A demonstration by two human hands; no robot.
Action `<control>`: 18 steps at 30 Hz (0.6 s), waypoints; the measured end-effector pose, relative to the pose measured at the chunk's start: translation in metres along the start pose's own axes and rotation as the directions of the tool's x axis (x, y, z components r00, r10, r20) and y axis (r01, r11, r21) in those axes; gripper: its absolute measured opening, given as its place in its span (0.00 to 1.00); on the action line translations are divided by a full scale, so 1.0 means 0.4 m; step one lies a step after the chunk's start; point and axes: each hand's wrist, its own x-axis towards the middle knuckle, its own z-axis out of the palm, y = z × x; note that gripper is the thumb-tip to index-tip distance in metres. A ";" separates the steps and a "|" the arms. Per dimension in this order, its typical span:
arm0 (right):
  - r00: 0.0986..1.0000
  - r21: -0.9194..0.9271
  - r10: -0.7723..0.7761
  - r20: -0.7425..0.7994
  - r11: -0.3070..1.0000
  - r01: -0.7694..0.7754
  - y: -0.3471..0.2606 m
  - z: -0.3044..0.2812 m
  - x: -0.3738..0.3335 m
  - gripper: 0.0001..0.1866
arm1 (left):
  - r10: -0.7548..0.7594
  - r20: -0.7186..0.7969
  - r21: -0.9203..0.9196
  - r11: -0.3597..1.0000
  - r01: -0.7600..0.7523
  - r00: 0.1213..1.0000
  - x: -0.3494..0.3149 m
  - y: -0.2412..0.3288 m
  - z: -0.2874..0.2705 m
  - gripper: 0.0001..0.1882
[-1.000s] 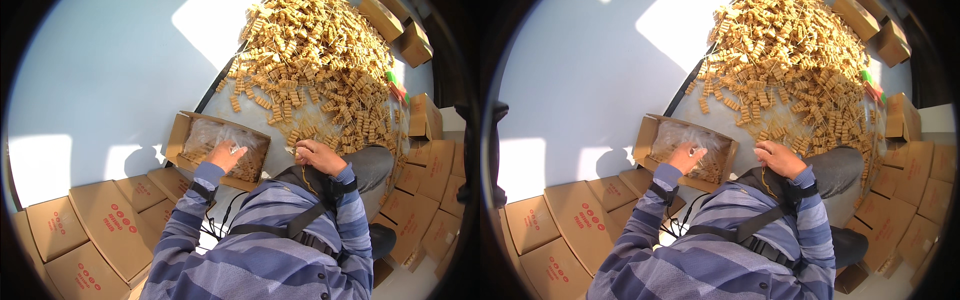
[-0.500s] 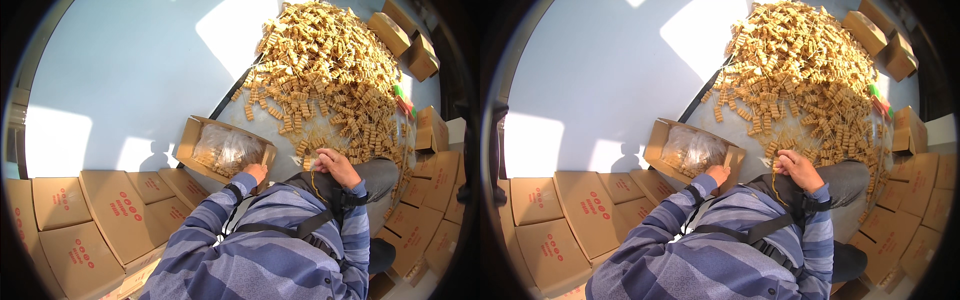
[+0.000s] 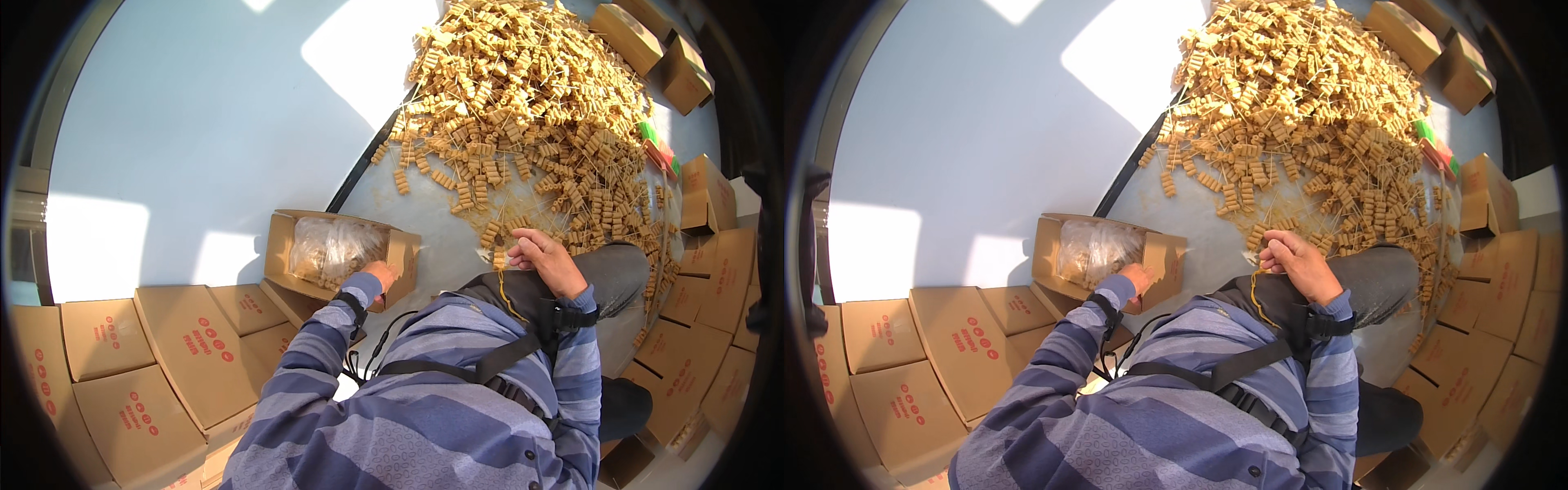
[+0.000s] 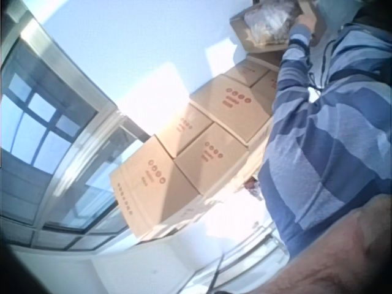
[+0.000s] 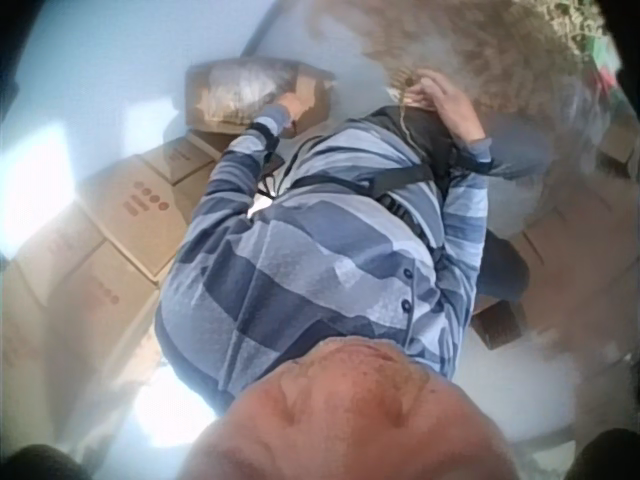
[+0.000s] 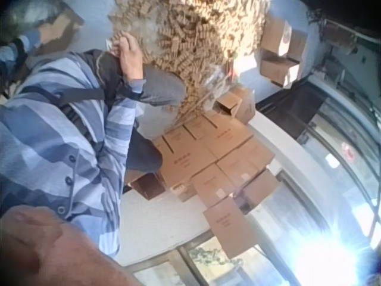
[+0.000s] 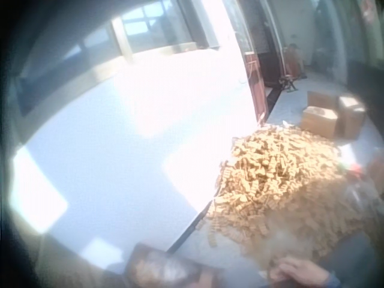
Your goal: The person assembles small ring-shaped snacks onto wooden skewers, gathers them into bundles, and places them into a cardboard box. The person then covers the box with a plastic sheet and uses a broom to sweep loose snacks on the floor.
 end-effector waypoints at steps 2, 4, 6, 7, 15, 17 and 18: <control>1.000 0.024 -0.014 0.028 1.000 0.013 0.002 -0.005 0.000 0.22 | -0.088 0.040 -0.164 0.982 0.093 0.995 -0.023 0.006 0.018 0.22; 0.999 0.026 -0.024 0.035 0.999 0.023 0.004 -0.008 -0.001 0.22 | -0.171 0.025 -0.318 0.933 0.170 0.985 -0.056 0.026 0.042 0.28; 0.999 0.006 -0.037 0.026 0.999 0.037 0.007 -0.010 -0.003 0.22 | -0.373 0.240 -0.555 0.705 0.442 0.896 -0.098 0.055 0.063 0.33; 0.999 0.027 -0.039 0.031 0.999 0.038 0.008 -0.011 -0.003 0.22 | -0.335 0.262 -0.546 0.722 0.425 0.905 -0.121 0.057 0.064 0.33; 0.999 0.045 -0.032 0.033 0.999 0.031 0.006 -0.016 -0.014 0.22 | -0.350 0.565 -0.667 0.340 0.663 0.748 -0.265 0.072 0.061 0.30; 0.999 0.052 -0.018 0.032 0.999 0.016 0.004 -0.017 -0.016 0.23 | -0.343 0.597 -0.619 0.379 0.688 0.725 -0.297 0.073 0.087 0.28; 1.000 0.038 0.005 0.013 0.999 -0.006 0.004 -0.017 -0.017 0.23 | -0.342 0.574 -0.581 0.470 0.665 0.744 -0.319 0.076 0.107 0.27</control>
